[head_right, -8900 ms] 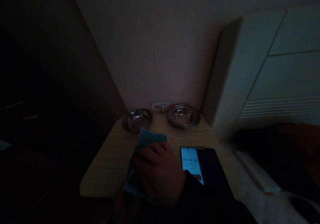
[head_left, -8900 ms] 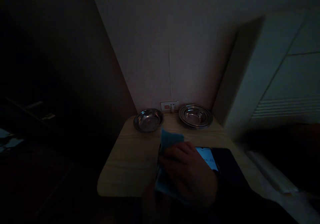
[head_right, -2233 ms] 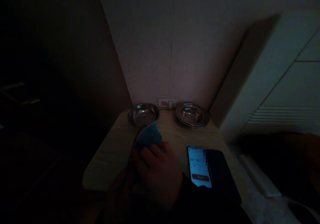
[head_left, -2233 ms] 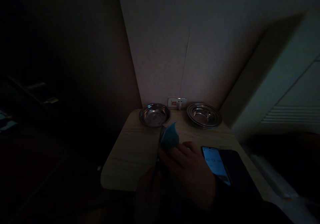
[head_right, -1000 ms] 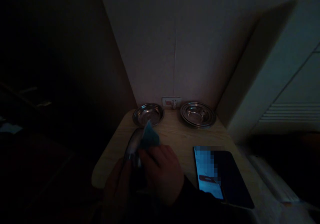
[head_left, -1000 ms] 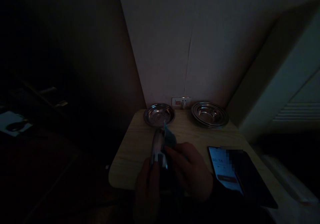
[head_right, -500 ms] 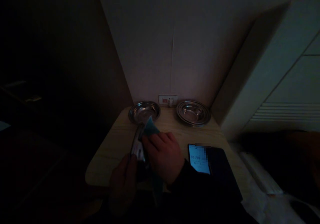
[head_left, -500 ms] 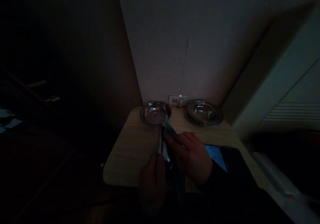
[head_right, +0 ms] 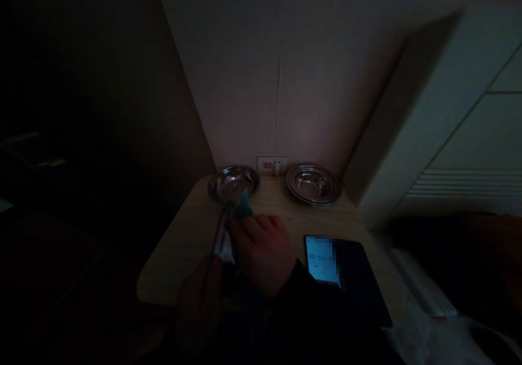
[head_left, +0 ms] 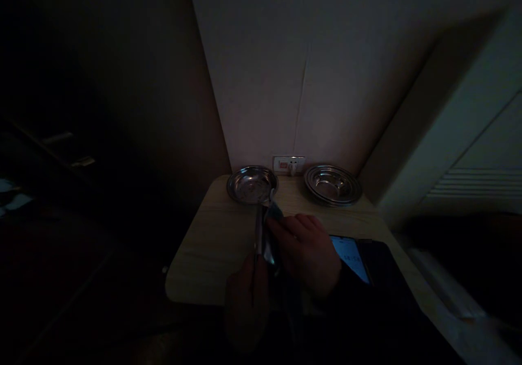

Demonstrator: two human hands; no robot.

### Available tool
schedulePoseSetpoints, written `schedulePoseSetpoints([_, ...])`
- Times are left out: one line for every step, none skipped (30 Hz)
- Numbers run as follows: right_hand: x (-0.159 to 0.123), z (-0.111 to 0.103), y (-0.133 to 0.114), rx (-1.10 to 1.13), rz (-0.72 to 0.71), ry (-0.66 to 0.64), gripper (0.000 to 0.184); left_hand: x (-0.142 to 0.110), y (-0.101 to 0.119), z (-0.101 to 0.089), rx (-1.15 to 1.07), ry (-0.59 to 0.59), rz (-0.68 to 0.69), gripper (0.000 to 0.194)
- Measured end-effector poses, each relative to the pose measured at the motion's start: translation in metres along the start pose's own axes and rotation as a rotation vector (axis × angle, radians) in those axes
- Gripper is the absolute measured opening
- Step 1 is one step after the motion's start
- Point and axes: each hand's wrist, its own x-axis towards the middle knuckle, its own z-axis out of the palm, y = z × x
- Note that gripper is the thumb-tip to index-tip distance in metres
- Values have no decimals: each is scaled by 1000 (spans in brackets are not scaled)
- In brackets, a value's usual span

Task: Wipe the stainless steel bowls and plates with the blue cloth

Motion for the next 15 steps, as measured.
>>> schedulePoseSetpoints([0, -1, 1, 1, 14, -6, 27, -1, 0, 0, -3, -23, 20, 41])
schedulePoseSetpoints([-1, -2, 1, 21, 7, -12, 27, -3, 0, 0, -9, -46, 41, 40])
schedulePoseSetpoints([-1, -3, 2, 52, -15, -19, 27, -4, 0, 0, -14, -65, 59, 40])
schedulePoseSetpoints([0, -3, 4, 81, -36, -24, 27, -4, -1, -1, -13, -74, 67, 40])
schedulePoseSetpoints([1, -3, 5, 99, -37, -34, 27, -5, -2, -1, -5, -76, 74, 39])
schedulePoseSetpoints([3, -3, 7, 106, -13, -46, 27, -5, -3, -1, 6, -71, 81, 39])
schedulePoseSetpoints([6, -3, 9, 111, 27, -62, 27, -5, -4, -2, 18, -58, 88, 39])
schedulePoseSetpoints([8, -3, 11, 118, 68, -77, 27, -5, -5, -2, 29, -41, 93, 38])
schedulePoseSetpoints([10, -3, 11, 127, 104, -89, 28, -5, -5, -3, 35, -31, 101, 38])
schedulePoseSetpoints([11, -4, 10, 140, 126, -96, 29, -4, -6, -3, 35, -31, 112, 37])
schedulePoseSetpoints([10, -4, 8, 155, 126, -99, 29, -4, -7, -3, 29, -38, 124, 36])
schedulePoseSetpoints([8, -6, 6, 169, 108, -95, 29, -3, -7, -3, 18, -44, 137, 36])
schedulePoseSetpoints([6, -7, 4, 181, 78, -91, 29, -3, -7, -3, 6, -51, 153, 34])
schedulePoseSetpoints([4, -7, 2, 191, 47, -82, 28, -2, -6, -3, -7, -58, 170, 33])
schedulePoseSetpoints([2, -8, 2, 198, 25, -75, 28, -2, -5, -2, -17, -64, 183, 32])
